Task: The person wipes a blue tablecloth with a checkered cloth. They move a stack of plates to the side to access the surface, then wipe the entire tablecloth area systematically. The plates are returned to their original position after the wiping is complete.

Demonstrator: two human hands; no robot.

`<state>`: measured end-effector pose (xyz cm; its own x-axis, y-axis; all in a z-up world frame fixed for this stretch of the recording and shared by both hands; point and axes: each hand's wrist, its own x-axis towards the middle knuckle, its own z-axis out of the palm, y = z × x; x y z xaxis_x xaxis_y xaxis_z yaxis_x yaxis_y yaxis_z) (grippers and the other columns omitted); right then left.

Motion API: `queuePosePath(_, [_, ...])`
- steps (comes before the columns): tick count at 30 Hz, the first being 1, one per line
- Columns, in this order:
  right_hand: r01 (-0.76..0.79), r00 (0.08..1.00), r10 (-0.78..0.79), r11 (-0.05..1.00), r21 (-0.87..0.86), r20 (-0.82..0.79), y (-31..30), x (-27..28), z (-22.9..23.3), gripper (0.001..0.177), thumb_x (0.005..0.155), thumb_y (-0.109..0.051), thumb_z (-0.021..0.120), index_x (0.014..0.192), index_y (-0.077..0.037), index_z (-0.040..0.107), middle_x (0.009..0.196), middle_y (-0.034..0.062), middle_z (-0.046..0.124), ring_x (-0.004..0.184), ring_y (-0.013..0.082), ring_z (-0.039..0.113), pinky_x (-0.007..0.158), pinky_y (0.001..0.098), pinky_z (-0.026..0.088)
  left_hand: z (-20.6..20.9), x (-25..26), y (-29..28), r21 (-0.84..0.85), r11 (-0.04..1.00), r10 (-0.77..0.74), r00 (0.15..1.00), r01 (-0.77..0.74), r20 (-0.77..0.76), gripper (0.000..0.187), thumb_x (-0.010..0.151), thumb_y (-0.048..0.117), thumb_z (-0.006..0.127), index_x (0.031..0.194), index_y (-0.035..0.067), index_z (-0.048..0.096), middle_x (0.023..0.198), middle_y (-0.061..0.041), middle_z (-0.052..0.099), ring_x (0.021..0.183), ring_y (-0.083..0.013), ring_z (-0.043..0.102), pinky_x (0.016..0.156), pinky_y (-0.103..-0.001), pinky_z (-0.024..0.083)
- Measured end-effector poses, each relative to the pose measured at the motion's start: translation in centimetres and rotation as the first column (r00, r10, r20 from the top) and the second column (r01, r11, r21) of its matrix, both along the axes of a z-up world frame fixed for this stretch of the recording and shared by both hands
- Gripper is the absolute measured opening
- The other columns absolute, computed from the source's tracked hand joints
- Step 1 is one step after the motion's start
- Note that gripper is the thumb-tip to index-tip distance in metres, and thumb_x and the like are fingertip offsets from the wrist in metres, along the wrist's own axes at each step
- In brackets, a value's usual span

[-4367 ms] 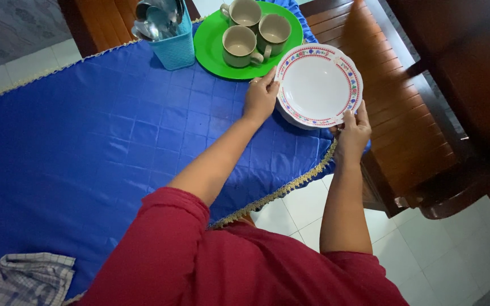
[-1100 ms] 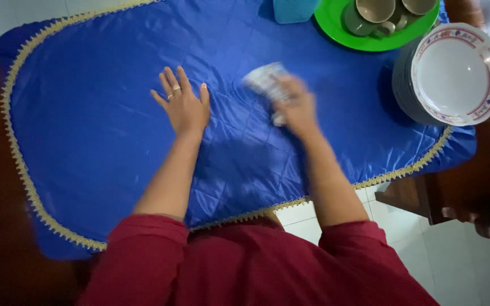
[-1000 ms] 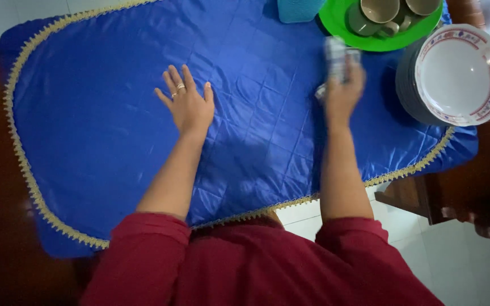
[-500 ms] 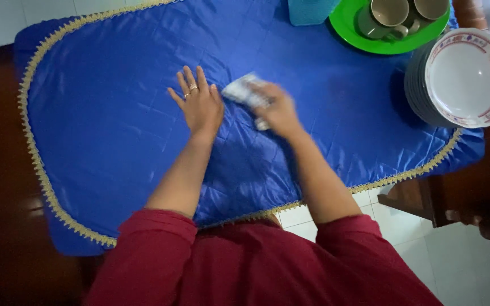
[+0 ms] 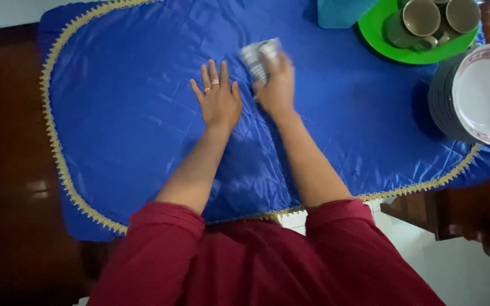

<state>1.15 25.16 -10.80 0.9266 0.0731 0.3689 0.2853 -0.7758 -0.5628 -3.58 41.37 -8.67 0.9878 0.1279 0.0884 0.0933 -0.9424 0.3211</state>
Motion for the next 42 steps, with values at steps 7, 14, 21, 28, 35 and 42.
queuePosePath(7, [0.06, 0.981, -0.019, 0.976, 0.208, -0.193, -9.6, 2.0, 0.5, 0.051, 0.089, -0.031, 0.071, 0.137, -0.015, 0.066, 0.141, 0.014, 0.063, 0.13, 0.0291, 0.058, 0.11, 0.0417, 0.04, 0.9, 0.2, 7.4, 0.003, 1.0, -0.02, 0.994, 0.019, 0.108, 0.062, 0.103, 0.045, 0.05, 0.156, 0.014, 0.045, 0.162, -0.019, 0.037, 0.152, -0.0386, 0.025, 0.119, -0.068, 0.012])
queuePosePath(14, [0.58, 0.786, -0.574, 0.813, 0.047, 0.23, -9.7, 3.5, -1.7, 0.065, 0.069, -0.019, 0.084, 0.131, -0.015, 0.066, 0.125, 0.0199, 0.061, 0.115, 0.0422, 0.062, 0.1, 0.0496, 0.049, 2.8, 0.3, 10.8, 0.001, 0.988, 0.155, 0.987, -0.155, -0.049, 0.057, 0.109, 0.038, 0.04, 0.159, 0.011, 0.037, 0.166, -0.018, 0.028, 0.153, -0.0377, 0.018, 0.12, -0.067, 0.009])
queuePosePath(21, [-0.074, 0.997, 0.073, 0.996, 0.041, 0.035, 6.7, 0.3, 0.3, 0.084, 0.059, -0.008, 0.075, 0.14, -0.017, 0.058, 0.142, 0.027, 0.05, 0.131, 0.0454, 0.049, 0.112, 0.0503, 0.041, 3.1, 0.1, 10.9, -0.007, 0.988, 0.152, 0.987, -0.152, -0.05, 0.056, 0.11, 0.038, 0.036, 0.16, 0.011, 0.035, 0.166, -0.017, 0.026, 0.154, -0.0372, 0.016, 0.12, -0.067, 0.008])
queuePosePath(28, [0.234, 0.952, -0.092, 0.831, 0.504, -0.291, -4.7, -1.0, 3.5, 0.054, 0.078, -0.014, 0.08, 0.131, -0.016, 0.07, 0.129, 0.0048, 0.073, 0.109, 0.0136, 0.069, 0.088, 0.028, 0.058, 3.2, 0.3, 11.2, -0.053, 0.988, 0.136, 0.986, -0.142, -0.099, 0.059, 0.109, 0.037, 0.036, 0.161, 0.011, 0.032, 0.168, -0.019, 0.021, 0.155, -0.037, 0.01, 0.12, -0.067, 0.003])
queuePosePath(35, [0.65, 0.736, -0.639, 0.759, 0.032, 0.222, -10.0, -2.9, -2.5, 0.062, 0.071, -0.016, 0.079, 0.132, -0.013, 0.069, 0.118, 0.0167, 0.067, 0.11, 0.036, 0.062, 0.096, 0.0427, 0.05, 0.0, 0.6, 11.1, -0.007, 0.989, 0.148, 0.989, -0.148, 0.006, 0.061, 0.107, 0.04, 0.042, 0.159, 0.01, 0.036, 0.167, -0.021, 0.025, 0.156, -0.0382, 0.016, 0.119, -0.07, 0.005])
queuePosePath(42, [0.214, 0.973, -0.211, 0.977, -0.015, 0.092, 7.2, -8.4, 0.9, 0.08, 0.061, -0.008, 0.084, 0.138, -0.024, 0.068, 0.13, 0.0155, 0.06, 0.118, 0.0404, 0.062, 0.105, 0.0482, 0.048, -0.9, 0.7, 11.2, -0.038, 0.989, 0.147, 0.987, -0.145, 0.06, 0.06, 0.109, 0.039, 0.043, 0.16, 0.009, 0.036, 0.168, -0.021, 0.023, 0.157, -0.0389, 0.013, 0.12, -0.071, 0.004])
